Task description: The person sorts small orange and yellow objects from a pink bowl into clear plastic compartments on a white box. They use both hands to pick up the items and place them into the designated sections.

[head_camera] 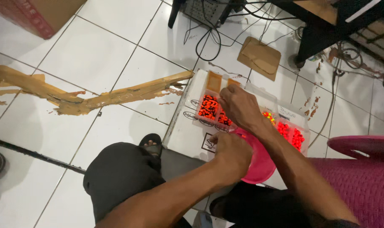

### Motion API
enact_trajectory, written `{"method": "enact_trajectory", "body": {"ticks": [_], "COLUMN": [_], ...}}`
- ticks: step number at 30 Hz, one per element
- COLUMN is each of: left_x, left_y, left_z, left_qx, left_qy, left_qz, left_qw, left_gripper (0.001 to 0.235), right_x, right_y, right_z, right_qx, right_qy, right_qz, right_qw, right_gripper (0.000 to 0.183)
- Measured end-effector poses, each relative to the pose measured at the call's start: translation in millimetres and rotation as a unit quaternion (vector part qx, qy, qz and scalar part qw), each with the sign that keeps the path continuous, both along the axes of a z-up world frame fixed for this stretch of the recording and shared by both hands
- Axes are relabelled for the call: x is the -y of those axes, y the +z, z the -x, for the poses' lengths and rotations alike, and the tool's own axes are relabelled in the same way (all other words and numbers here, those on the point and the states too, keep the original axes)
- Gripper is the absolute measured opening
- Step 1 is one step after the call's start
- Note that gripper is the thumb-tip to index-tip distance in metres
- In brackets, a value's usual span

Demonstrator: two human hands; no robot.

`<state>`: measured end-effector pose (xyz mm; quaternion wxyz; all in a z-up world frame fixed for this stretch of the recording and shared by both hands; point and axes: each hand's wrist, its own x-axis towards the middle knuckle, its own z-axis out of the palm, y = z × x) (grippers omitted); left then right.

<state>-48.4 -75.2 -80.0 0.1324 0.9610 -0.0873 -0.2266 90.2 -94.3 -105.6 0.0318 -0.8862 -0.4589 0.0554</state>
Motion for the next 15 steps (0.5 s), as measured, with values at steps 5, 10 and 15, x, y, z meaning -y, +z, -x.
{"method": "enact_trajectory", "body": {"ticks": [5, 10, 15], "left_x": [-9.0, -6.3, -24.7], "left_y": [14.1, 2.6, -3.0], "left_z": [2.5, -5.2, -12.5], "left_qx": [-0.015, -0.026, 0.06], "left_qy": [-0.012, -0.012, -0.013], "left_qz": [0.001, 0.015, 0.015], "left_qw": [1.0, 0.999, 0.998], "left_gripper": [0.025, 0.023, 0.023], "right_x": [62.4, 125.7, 146.2], "right_y": [46.0, 57.5, 24.6], "right_z": [25.7, 53.6, 77.0], "right_qx": [-0.035, -0.078, -0.143], "right_qy": [-0.075, -0.106, -0.084], "right_qz": [-0.072, -0.12, -0.129], "right_qw": [0.994, 0.984, 0.978], "right_gripper": [0.013, 0.008, 0.016]}}
